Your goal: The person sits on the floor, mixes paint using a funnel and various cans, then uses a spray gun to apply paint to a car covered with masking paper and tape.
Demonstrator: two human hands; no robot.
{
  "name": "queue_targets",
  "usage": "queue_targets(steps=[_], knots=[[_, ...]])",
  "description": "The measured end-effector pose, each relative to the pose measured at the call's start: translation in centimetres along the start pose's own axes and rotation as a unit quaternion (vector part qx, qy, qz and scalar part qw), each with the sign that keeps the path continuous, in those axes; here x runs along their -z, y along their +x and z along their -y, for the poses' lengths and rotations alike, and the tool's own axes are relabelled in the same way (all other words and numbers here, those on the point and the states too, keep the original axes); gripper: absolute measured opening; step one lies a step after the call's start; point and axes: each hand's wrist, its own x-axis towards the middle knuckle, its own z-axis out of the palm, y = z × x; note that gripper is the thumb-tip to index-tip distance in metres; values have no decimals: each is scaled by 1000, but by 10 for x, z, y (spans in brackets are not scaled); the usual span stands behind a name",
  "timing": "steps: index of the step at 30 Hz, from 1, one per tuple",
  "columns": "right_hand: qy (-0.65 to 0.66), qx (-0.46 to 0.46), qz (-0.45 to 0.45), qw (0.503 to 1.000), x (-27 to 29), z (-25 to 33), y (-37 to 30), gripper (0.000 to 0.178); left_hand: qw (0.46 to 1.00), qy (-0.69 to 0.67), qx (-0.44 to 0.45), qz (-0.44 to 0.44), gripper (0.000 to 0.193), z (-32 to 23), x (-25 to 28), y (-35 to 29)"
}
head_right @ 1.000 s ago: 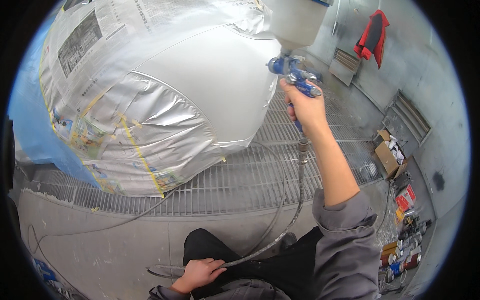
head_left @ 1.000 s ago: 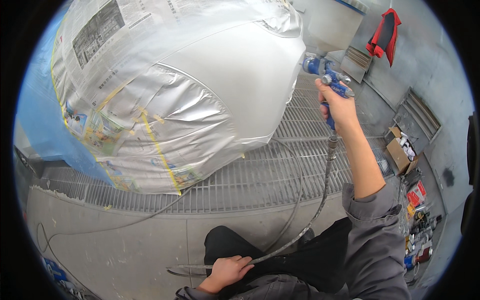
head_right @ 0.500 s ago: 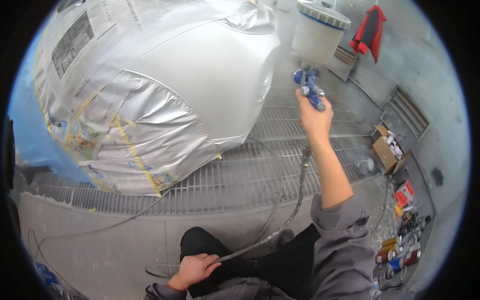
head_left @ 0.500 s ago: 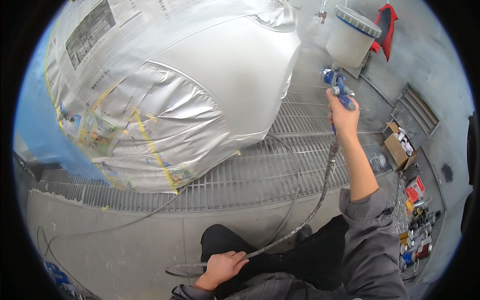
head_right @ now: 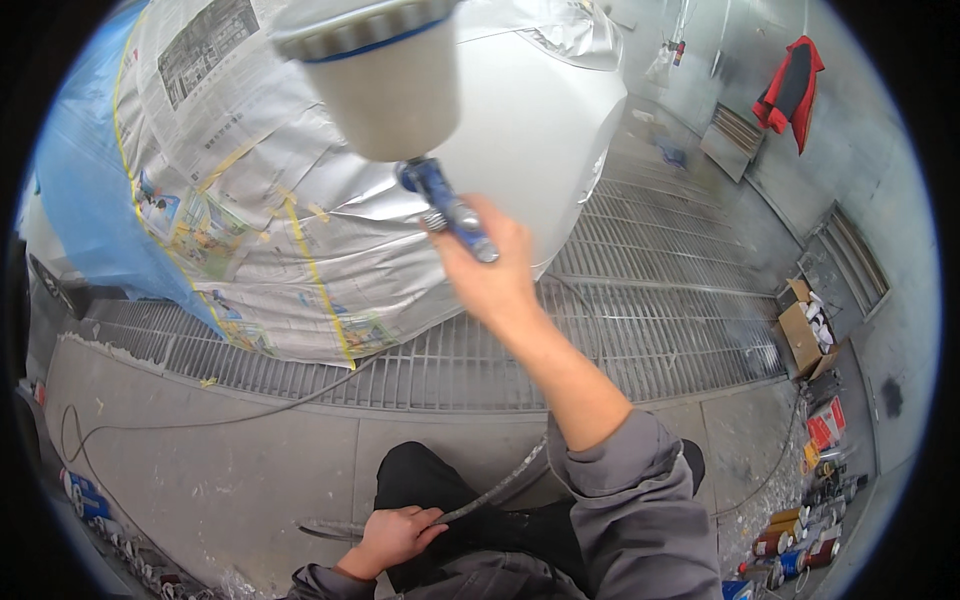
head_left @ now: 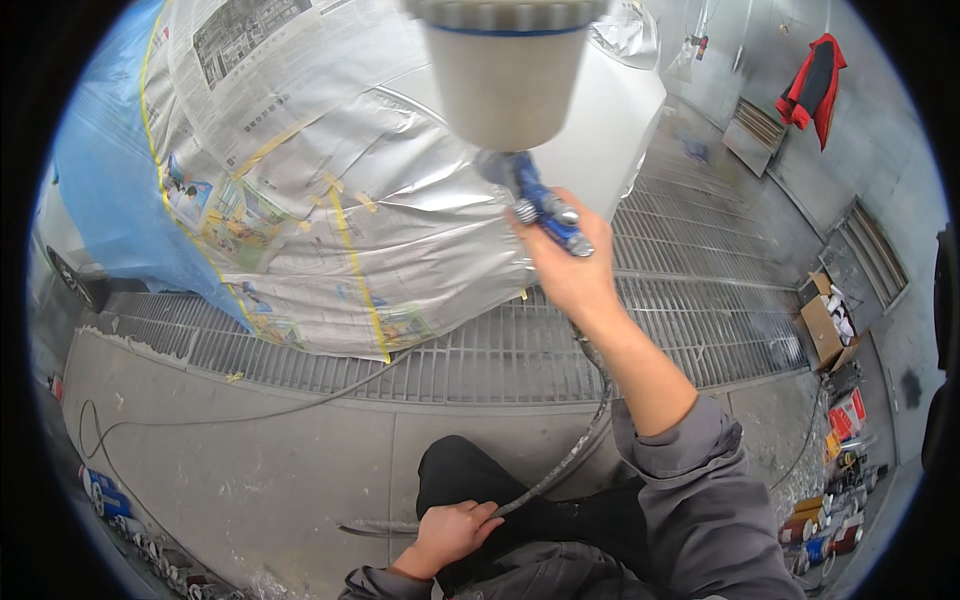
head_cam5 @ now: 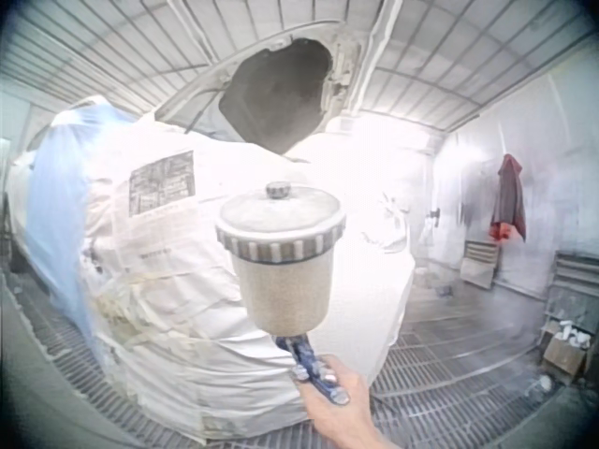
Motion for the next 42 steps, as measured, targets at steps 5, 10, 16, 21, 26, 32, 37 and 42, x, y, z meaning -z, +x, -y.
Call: queue_targets(steps=[5,10,16,21,26,32,37,42], knots=[[55,-59,146,986,-24,11,5,30,1000,-8,5,-18,26,-1,2,2],[30,-102,86,991,7,-32,-2,25,1000,-10,-20,-8,26,-3,-3,12],[20,-174,-38,984,95,-84,-5,23,999,-13,-50,15,25,-7,-11,28],[69,-168,-134,974,153,-101,0,29,997,-2,-70,24,24,-12,-14,45],[43,-152,-193,968,201,-129,7,31,998,6,-54,31,26,-16,-17,54],[-103,-107,-273,950,209,-160,-5,29,999,9,-40,25,26,-17,-16,54],[-85,-146,-164,972,138,-137,-34,26,999,18,-36,37,26,-13,-13,46],[-46,-79,-57,994,69,-93,-44,26,999,17,-13,31,25,-14,-8,36]])
